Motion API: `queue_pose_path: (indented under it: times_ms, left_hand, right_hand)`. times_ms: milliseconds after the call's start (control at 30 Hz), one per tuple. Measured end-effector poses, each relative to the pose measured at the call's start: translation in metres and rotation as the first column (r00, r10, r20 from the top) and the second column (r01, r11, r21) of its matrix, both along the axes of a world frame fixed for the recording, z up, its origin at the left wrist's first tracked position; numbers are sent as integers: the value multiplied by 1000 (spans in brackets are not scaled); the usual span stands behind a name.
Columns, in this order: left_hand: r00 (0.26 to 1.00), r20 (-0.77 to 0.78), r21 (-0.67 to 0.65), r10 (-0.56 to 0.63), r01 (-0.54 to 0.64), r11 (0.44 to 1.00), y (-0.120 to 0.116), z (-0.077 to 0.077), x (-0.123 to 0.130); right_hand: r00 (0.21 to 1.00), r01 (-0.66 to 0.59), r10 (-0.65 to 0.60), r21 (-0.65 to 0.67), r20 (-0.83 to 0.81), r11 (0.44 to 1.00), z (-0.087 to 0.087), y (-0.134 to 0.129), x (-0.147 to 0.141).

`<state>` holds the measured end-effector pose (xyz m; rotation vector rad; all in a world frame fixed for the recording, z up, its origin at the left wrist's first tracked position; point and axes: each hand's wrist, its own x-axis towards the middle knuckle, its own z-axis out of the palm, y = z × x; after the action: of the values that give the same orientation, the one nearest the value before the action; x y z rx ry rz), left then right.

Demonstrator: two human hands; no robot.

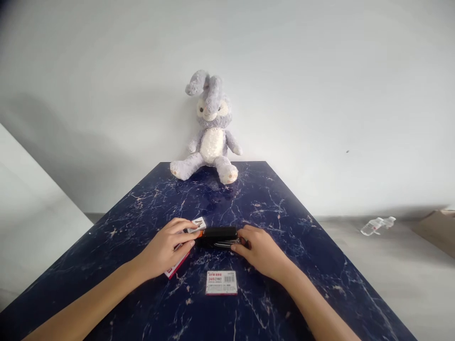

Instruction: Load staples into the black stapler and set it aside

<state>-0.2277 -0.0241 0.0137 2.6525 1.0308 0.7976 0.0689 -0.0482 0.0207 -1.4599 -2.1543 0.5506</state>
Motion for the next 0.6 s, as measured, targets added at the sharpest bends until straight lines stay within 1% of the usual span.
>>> queue_pose_path:
  times_ms: [67,167,233,300,367,433,500,600]
  left_hand:
    - [1000,-19,13,5,-5,1000,0,1,0]
    - [1000,-13,8,7,-7,1000,-1,1,1]
    - [1000,9,-8,6,-6,1000,-2,0,1]
    - [1000,32,-33,2,-1,999,-1,0,1]
    - [999,44,-62,-12,14,998,0,0,-1]
    - [998,47,-84,-33,37,996,1,0,-3]
    - [998,48,-95,-48,53,994,1,0,-5]
    - [998,37,-91,-53,57,994,2,-1,-7]
  right_hand:
    - [1000,-9,9,-41,6,999,6,1,12]
    - [1000,5,-2,-155,21,988,14,2,40]
    - [996,85,-89,-177,-18,981,17,3,57]
    - [971,182,-205,-180,-119,967,15,4,66]
    - [922,230,-284,-217,-263,949,12,4,63]
    - [886,210,-293,-251,-360,945,9,4,53]
    - [903,186,-263,-242,-340,952,6,5,42]
    - [941,217,-260,-206,-215,954,4,7,34]
